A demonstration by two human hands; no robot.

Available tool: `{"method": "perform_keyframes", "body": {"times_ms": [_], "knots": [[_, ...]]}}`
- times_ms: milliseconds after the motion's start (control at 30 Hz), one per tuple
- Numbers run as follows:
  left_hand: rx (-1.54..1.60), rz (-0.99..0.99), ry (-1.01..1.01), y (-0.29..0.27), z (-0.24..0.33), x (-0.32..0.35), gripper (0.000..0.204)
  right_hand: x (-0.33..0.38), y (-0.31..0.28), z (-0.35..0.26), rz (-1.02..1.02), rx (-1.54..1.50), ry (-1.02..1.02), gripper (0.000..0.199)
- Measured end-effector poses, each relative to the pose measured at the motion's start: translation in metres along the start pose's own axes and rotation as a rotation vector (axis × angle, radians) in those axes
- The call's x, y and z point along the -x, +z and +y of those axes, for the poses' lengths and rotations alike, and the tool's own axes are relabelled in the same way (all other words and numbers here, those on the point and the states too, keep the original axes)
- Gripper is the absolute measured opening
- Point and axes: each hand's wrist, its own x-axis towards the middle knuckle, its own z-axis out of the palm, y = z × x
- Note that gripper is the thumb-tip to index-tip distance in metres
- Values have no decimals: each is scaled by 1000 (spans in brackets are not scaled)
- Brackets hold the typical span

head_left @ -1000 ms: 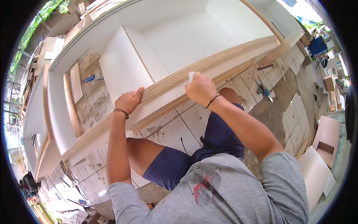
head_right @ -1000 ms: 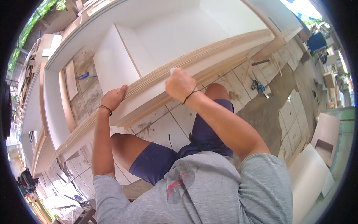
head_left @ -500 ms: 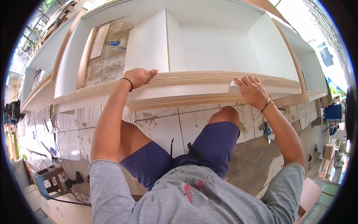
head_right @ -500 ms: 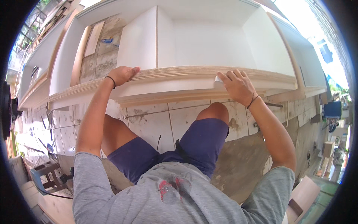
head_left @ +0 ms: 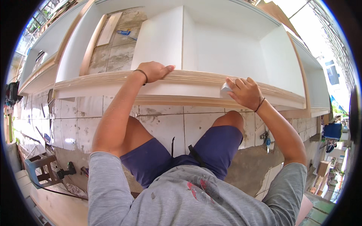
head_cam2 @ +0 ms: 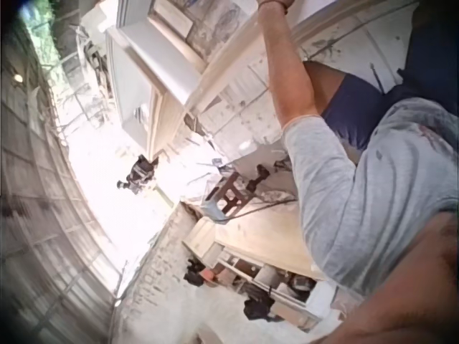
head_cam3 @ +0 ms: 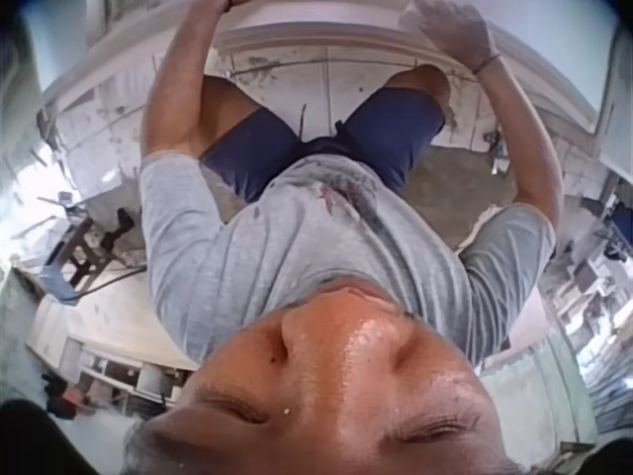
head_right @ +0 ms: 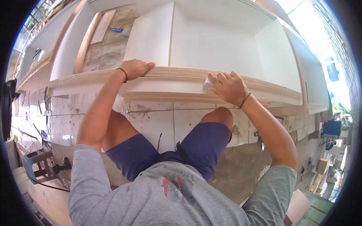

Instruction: The person applies a finishing strip to the edge of a wooden cabinet, sands the edge smooth with a block, and uses a pencil and straightedge to mark a second piece of wood before cutting it with scissors.

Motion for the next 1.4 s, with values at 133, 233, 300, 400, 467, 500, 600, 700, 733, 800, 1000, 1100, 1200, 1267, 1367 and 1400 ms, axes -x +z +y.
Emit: {"method": "perform_keyframes", "body": {"times_ms": [133,233,300,400,467,500,600,700,733,800,1000,1100,1200,1267,1367,1400], "knots": [[23,-106,-42,-13,9,3,76,-18,-8,-19,-118,64,76,48],[27,-120,-50,-12,4,4,74,-42,1,-35,-9,25,53,48],[52,-51,-4,-8,2,3,68,-65,3,-50,15,-11,64,49],[95,79,139,-9,-7,5,60,-97,6,-71,36,-67,71,48],[288,267,164,-14,-23,18,48,-122,8,-86,51,-89,71,48],[381,453,119,-19,-36,26,41,-137,8,-94,55,-117,74,47],[451,964,20,-30,-96,60,32,-189,15,-128,61,-177,61,47],[215,1448,-199,-45,-205,114,36,-223,11,-150,3,-159,48,46],[57,1566,-308,-49,-242,139,41,-231,9,-156,-54,-121,62,46],[-212,1564,-822,-54,-296,188,52,-221,2,-150,-29,-205,7,46],[232,1187,-1003,-14,-428,269,61,-239,1,-158,-62,-116,-76,48],[370,1311,-865,6,-425,249,48,-283,1,-177,-13,-158,-103,47],[504,1372,-784,6,-419,245,33,-319,1,-197,-37,-158,-118,45],[495,1494,-658,12,-428,249,27,-353,0,-219,22,-230,-137,43],[466,1551,-633,18,-434,244,22,-398,4,-247,47,-242,-183,43],[462,1561,-617,19,-435,242,22,-412,6,-253,46,-247,-185,43]]}}
